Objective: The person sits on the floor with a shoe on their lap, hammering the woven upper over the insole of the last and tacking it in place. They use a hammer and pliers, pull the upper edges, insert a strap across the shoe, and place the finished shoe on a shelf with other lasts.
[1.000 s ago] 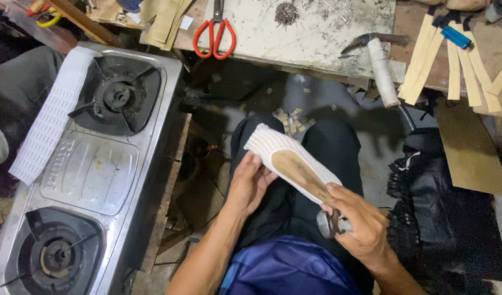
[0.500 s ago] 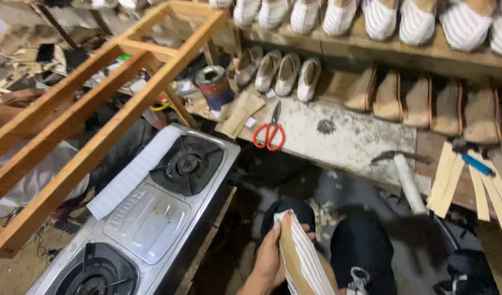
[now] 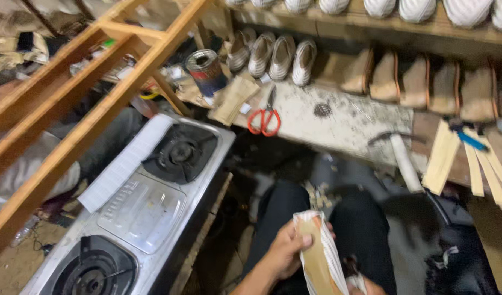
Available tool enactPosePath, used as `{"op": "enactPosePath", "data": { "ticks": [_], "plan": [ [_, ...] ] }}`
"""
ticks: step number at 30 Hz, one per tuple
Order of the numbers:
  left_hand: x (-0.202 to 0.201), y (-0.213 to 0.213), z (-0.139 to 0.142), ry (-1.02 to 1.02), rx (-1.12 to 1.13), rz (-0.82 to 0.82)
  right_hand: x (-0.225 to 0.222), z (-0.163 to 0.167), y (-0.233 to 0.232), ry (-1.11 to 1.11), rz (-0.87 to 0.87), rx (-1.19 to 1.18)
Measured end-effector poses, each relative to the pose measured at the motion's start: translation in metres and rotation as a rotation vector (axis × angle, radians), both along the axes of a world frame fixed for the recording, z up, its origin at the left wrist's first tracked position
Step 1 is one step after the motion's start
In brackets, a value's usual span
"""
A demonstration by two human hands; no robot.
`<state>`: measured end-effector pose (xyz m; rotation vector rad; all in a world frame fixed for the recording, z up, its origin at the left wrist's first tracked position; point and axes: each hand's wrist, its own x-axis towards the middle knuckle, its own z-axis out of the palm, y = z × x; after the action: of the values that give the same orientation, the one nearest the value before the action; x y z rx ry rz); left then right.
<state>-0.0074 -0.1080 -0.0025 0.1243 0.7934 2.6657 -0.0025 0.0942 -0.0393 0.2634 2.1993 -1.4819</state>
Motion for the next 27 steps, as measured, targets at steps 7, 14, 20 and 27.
{"op": "enactPosePath", "data": {
  "ticks": [7, 14, 20, 27],
  "plan": [
    [-0.008, 0.022, -0.034, 0.025, -0.532, 0.167, 0.054, 0.021, 0.097, -0.153, -0.056, 0.013],
    [0.003, 0.063, -0.055, 0.148, -0.544, -0.142, 0.040, 0.083, 0.098, -0.171, 0.116, 0.111],
    [-0.002, 0.092, -0.046, 0.243, -0.571, -0.031, 0.019, 0.102, 0.097, 0.038, 0.350, 0.358],
    [0.015, 0.111, -0.023, 0.548, -1.162, 0.083, -0.004, 0.126, 0.096, 0.194, 0.623, 0.652]
  ]
}}
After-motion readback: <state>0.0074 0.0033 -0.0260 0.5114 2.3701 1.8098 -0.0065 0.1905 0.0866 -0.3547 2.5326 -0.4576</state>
